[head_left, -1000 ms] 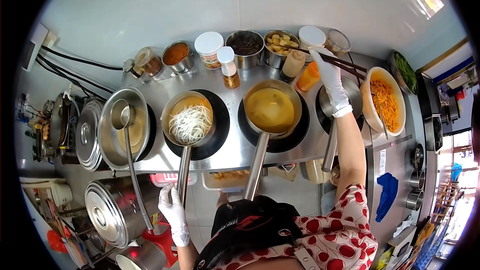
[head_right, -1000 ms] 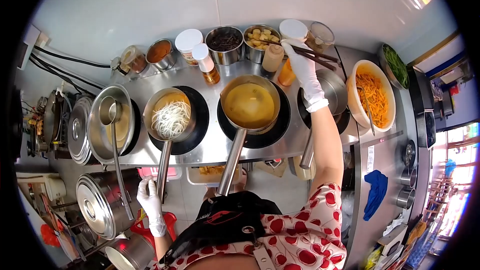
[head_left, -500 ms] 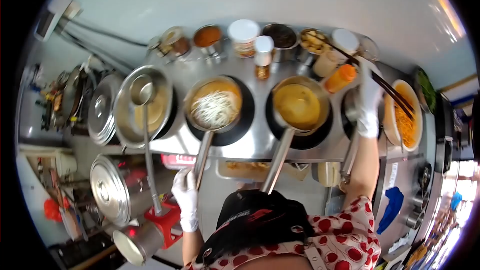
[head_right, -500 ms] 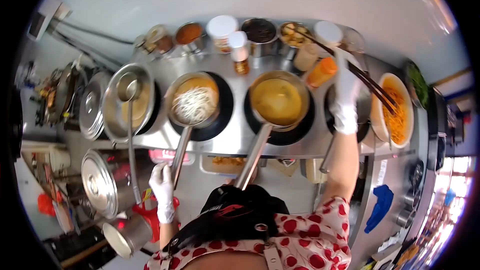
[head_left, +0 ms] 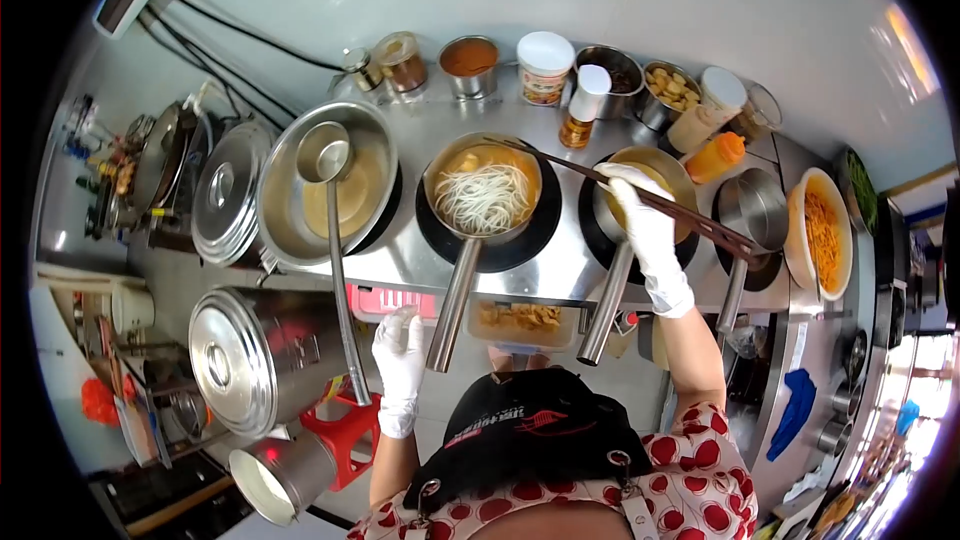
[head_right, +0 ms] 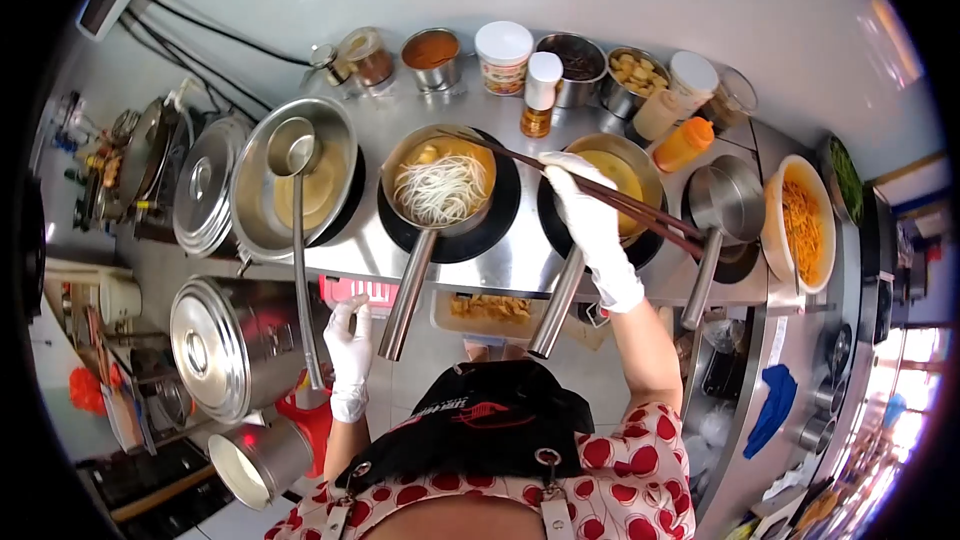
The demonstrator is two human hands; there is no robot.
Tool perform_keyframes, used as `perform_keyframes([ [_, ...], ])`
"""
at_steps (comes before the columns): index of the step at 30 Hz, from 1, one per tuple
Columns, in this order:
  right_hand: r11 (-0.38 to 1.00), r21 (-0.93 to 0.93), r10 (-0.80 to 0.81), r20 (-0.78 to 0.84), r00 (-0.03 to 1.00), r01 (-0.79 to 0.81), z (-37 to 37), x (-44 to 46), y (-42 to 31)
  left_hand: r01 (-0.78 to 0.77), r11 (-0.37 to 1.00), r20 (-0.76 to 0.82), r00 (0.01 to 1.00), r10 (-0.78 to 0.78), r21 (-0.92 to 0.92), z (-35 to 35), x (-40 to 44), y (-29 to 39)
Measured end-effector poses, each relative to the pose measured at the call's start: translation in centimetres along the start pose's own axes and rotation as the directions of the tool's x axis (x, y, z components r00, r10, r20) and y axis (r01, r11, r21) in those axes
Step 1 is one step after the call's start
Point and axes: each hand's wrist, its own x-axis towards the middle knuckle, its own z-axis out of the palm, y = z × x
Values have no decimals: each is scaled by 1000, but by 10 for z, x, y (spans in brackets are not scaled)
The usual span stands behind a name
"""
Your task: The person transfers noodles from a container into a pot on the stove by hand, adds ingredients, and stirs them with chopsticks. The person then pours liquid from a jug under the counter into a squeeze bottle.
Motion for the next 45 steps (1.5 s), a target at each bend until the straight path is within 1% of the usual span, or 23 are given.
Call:
perform_keyframes([
  [1,999,8,35,-65,997,-35,-12,-6,-15,-14,1000,4,1000,14,7,-4,1,-1],
  [2,999,41,35,-141,989,-29,-33,-10,-12,-26,1000,8,1000,26,11,-6,1,-2],
  [3,978,209,13,-189,982,27,-50,-12,-29,19,1000,25,999,-19,3,-9,1,-4],
  [4,924,370,-4,-236,972,94,-65,-12,-48,12,1000,19,1000,-12,27,-11,1,-5],
  [6,934,311,-22,-444,896,177,-103,-5,-53,-36,999,-26,999,36,17,-9,1,-8],
  [7,916,325,-70,-445,893,234,-125,5,-41,-21,1000,-21,1000,21,4,-9,1,-8],
  [8,930,309,-55,-423,904,201,-136,14,-38,-32,999,-29,999,32,13,-8,1,-5],
  [9,980,145,-66,-413,908,137,-142,26,-33,-12,1000,-25,1000,12,4,-6,1,-1],
  [10,997,-25,-74,-399,914,70,-146,40,-27,10,1000,-23,1000,-11,-5,-3,0,5],
  [12,987,-91,-158,-380,911,133,-139,74,-7,-18,1000,-55,998,18,11,6,-2,18],
  [14,972,-90,-234,-272,933,218,-135,105,19,32,999,-73,997,-31,3,17,-8,31],
  [16,984,-138,-137,-205,969,110,-130,132,32,47,999,-87,995,-47,-3,30,-15,42],
  [18,978,-177,-134,-128,983,110,-131,158,53,37,999,-83,996,-35,14,40,-21,50],
  [20,989,-124,-88,-100,991,75,-127,176,66,30,998,-90,996,-24,62,46,-25,64],
  [23,991,-135,-28,-49,998,21,-126,192,85,51,998,-126,991,-46,37,54,-32,68],
  [26,966,-237,-92,35,995,98,-126,206,97,37,997,-115,993,-29,62,58,-37,69],
  [29,951,-279,-154,-62,986,131,-126,203,97,47,998,-120,992,-41,47,65,-40,67],
  [33,900,-365,-309,-144,940,240,-137,200,97,35,998,-121,992,-29,49,67,-38,77],
  [36,906,-336,-323,-163,932,256,-145,193,84,23,998,-123,992,-15,58,67,-35,81],
  [37,784,-479,-499,-108,860,395,-147,189,78,19,998,-125,992,-12,61,67,-34,82],
  [40,875,-325,-433,-191,881,359,-149,189,65,7,997,-131,991,3,76,67,-33,78],
  [43,808,-471,-473,-161,866,354,-152,177,29,19,997,-127,992,-9,80,65,-32,78],
  [45,832,-407,-477,-177,861,377,-156,179,28,20,997,-123,992,-11,71,64,-31,79],
])
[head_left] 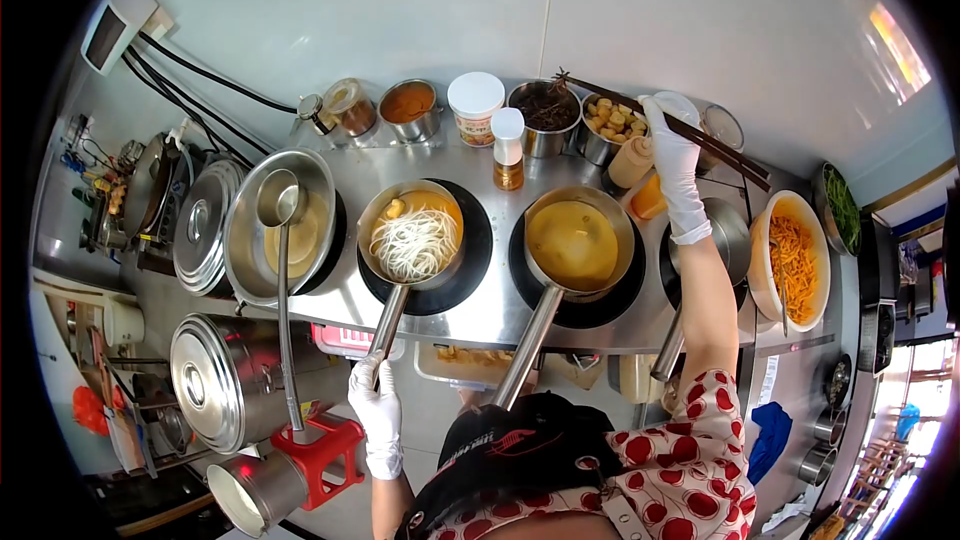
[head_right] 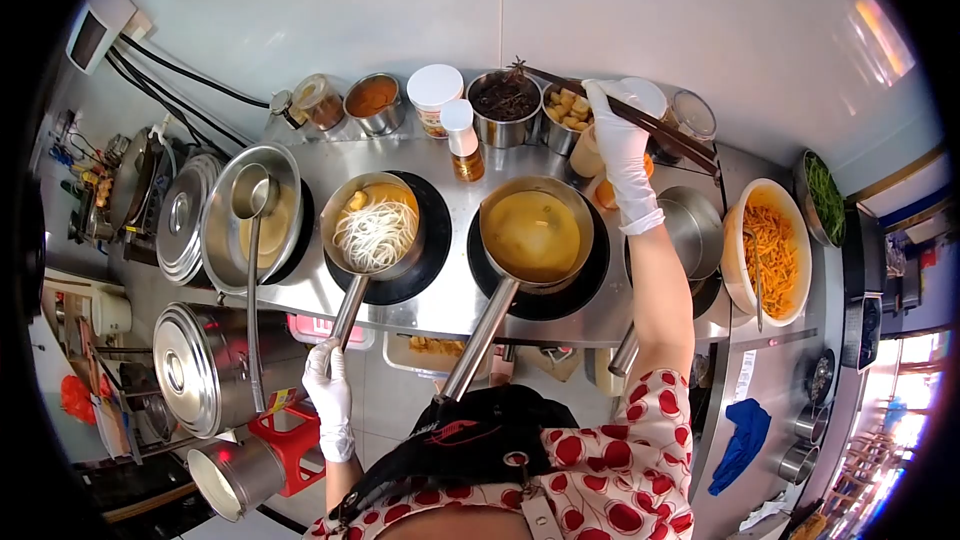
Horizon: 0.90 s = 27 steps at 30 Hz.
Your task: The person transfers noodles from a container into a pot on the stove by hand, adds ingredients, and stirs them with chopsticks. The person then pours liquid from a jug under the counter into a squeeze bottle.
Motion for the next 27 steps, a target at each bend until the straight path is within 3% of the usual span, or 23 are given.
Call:
perform_keyframes([
  [5,996,89,-15,-75,997,22,-19,2,-38,13,999,4,1000,-13,-32,0,-2,-14],
  [7,989,108,-98,-33,995,101,-32,1,-70,7,1000,-1,1000,-7,-23,-1,-1,-18],
  [9,985,173,4,-41,999,3,-38,-5,-99,-5,1000,-27,1000,5,0,-1,0,-22],
  [12,933,359,-49,32,998,35,-39,-21,-133,13,999,-40,999,-12,37,-7,1,-22],
  [13,912,400,-135,73,988,95,-39,-26,-135,-3,998,-43,999,6,69,-10,3,-20],
  [15,931,358,-128,132,983,73,-29,-42,-146,25,1000,-49,998,-26,-10,-13,1,-23],
  [17,890,455,-131,219,967,18,-10,-57,-158,14,1000,-67,998,-15,-6,-18,-2,-31],
  [19,924,371,-43,337,940,-91,13,-75,-162,16,1000,-80,997,-16,-5,-22,-5,-37],
  [23,869,381,61,553,831,-317,77,-107,-150,29,1000,-61,998,-28,3,-31,-11,-46],
  [27,826,353,202,545,814,-441,78,-115,-150,25,1000,-55,998,-24,16,-35,-10,-48],
])
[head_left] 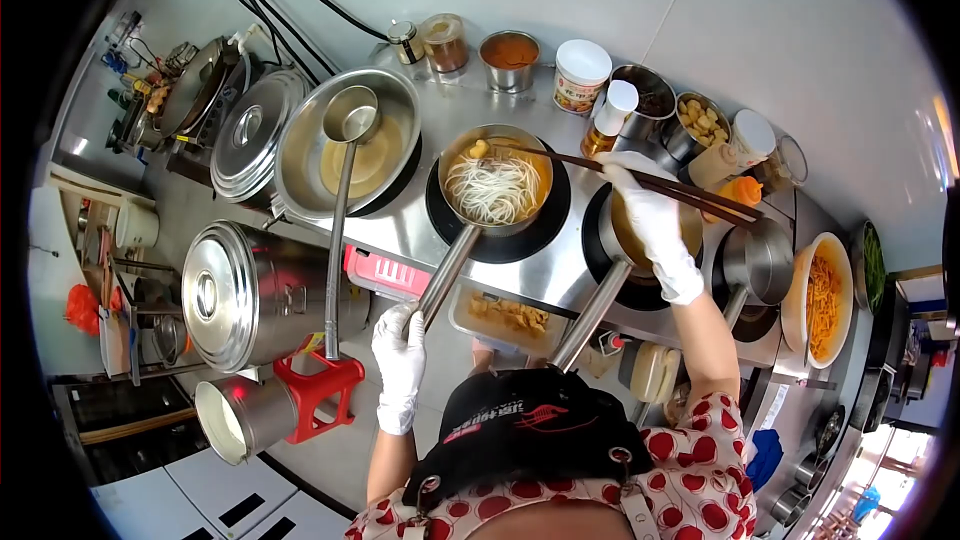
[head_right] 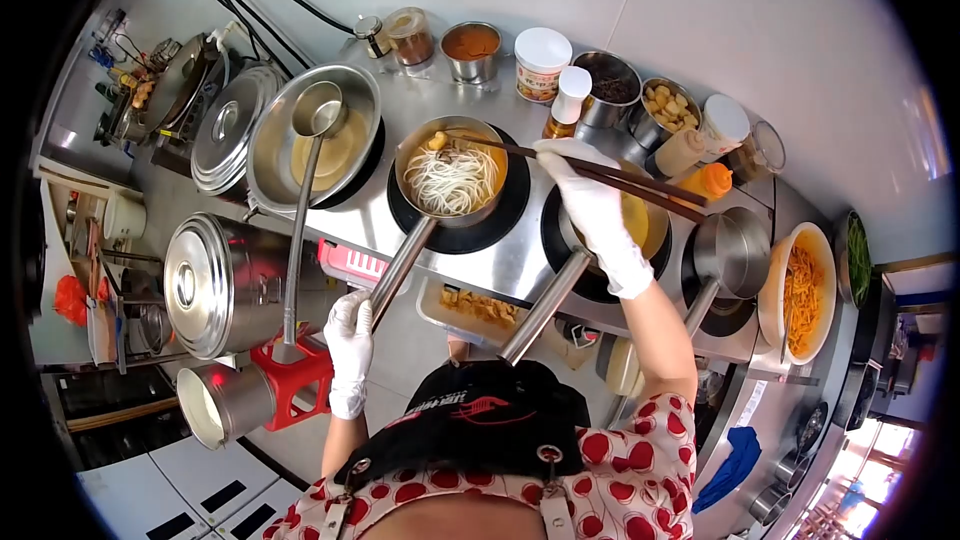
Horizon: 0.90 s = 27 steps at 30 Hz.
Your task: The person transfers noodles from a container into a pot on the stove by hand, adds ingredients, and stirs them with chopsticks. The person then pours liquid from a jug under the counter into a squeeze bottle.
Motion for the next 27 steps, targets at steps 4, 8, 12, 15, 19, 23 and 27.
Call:
perform_keyframes([
  [4,978,195,-35,-204,978,76,-48,-20,-29,-17,1000,11,1000,17,3,0,3,-1],
  [8,956,77,-202,-524,827,282,-123,-23,-45,-72,997,20,997,71,19,2,6,6],
  [12,906,-402,-350,-531,772,134,-157,10,-6,-67,998,60,996,68,-12,8,9,21],
  [15,984,-176,-123,-563,817,27,-159,49,62,-62,998,56,997,62,0,16,7,28],
  [19,981,-187,-139,-478,867,55,-154,82,115,-34,999,51,998,34,-12,23,2,36],
  [23,987,-154,-38,-460,887,-38,-142,95,121,21,1000,63,998,-21,-5,29,0,38],
  [27,985,-171,-51,-472,880,-35,-146,106,146,-103,994,100,989,105,-20,47,35,64],
])
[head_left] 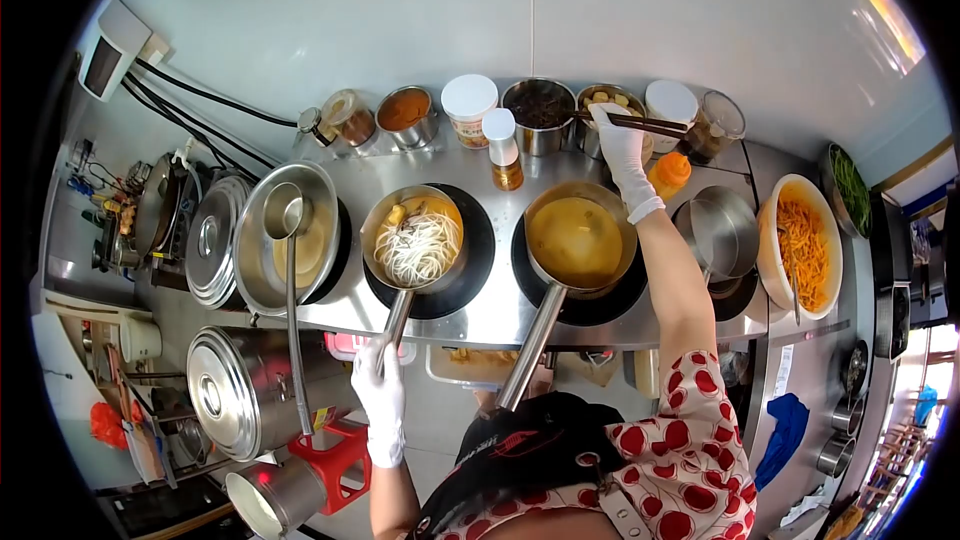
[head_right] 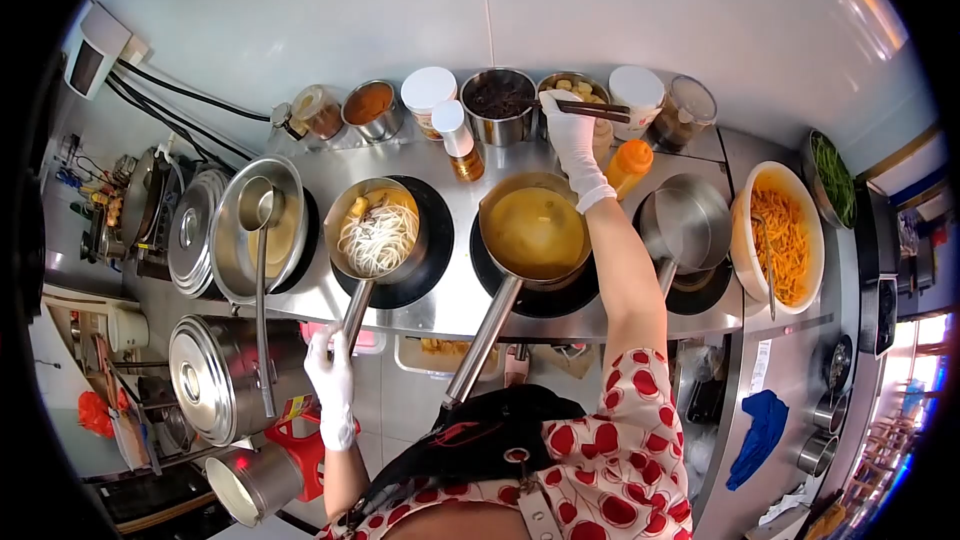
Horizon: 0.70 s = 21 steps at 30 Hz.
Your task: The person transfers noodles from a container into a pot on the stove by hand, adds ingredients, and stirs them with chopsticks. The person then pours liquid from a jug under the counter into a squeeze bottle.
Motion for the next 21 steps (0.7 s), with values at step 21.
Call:
perform_keyframes([
  [21,969,105,-213,-93,973,223,-74,-38,-86,84,990,25,996,-82,-117,278,204,86],
])
